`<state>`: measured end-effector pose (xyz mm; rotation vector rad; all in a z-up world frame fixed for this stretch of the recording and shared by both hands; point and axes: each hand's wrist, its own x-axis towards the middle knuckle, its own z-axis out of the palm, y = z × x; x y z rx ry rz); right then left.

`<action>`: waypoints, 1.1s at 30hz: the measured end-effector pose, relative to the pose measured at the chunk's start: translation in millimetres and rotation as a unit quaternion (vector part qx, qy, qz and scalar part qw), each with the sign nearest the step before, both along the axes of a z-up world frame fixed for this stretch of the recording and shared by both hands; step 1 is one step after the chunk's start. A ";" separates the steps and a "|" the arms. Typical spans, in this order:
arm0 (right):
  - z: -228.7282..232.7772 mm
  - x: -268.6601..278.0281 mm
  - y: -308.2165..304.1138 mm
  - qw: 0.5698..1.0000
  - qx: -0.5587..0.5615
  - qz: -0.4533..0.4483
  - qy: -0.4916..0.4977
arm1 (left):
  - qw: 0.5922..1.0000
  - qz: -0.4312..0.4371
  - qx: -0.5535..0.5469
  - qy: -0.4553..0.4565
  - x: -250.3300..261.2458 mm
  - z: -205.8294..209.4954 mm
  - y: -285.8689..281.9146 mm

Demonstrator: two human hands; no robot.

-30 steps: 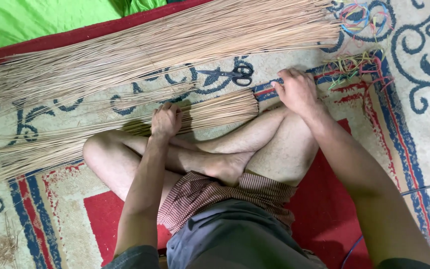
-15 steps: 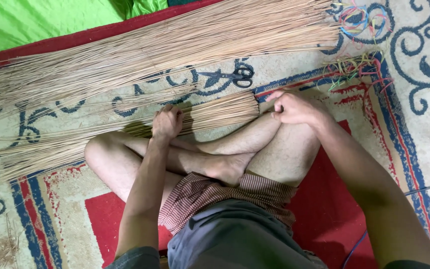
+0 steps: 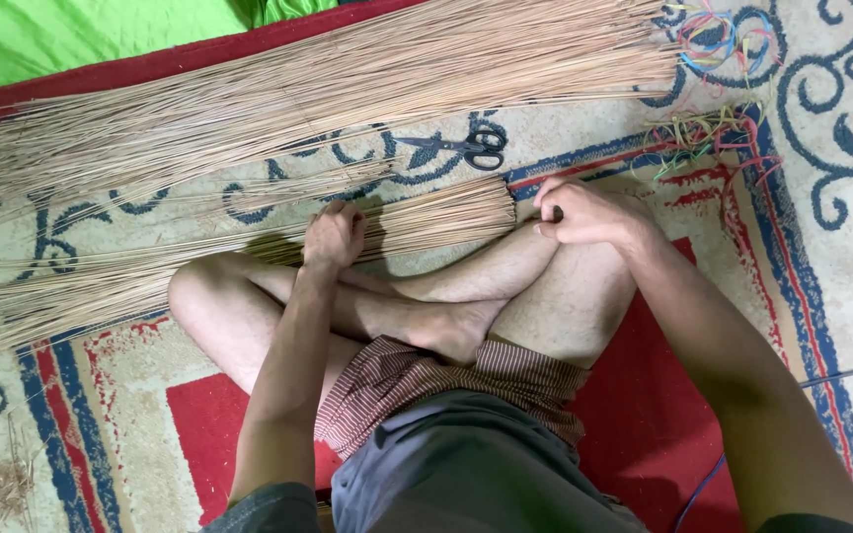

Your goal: Bundling and tying long thin sticks together using string and scissors to assemble a broom.

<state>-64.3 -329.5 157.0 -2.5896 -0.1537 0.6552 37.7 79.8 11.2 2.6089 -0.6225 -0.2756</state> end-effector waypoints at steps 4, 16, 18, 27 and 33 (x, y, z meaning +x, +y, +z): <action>41.4 -1.8 33.6 0.997 -0.063 0.026 0.045 | 1.000 0.005 0.010 -0.007 4.7 -15.7 0.9; 14.9 1.4 2.9 0.998 -0.004 0.040 0.044 | 0.999 -0.001 -0.011 0.032 5.2 -11.4 1.1; 24.5 1.3 9.2 0.997 -0.031 0.063 0.026 | 1.000 0.000 -0.004 0.023 6.4 -15.1 1.2; 15.3 -4.7 7.1 0.993 0.109 0.022 -0.032 | 0.999 -0.003 -0.003 0.035 1.0 0.5 1.1; 2.4 -7.4 -7.3 0.993 0.107 -0.020 -0.041 | 0.999 -0.017 -0.010 0.035 -0.1 3.3 1.0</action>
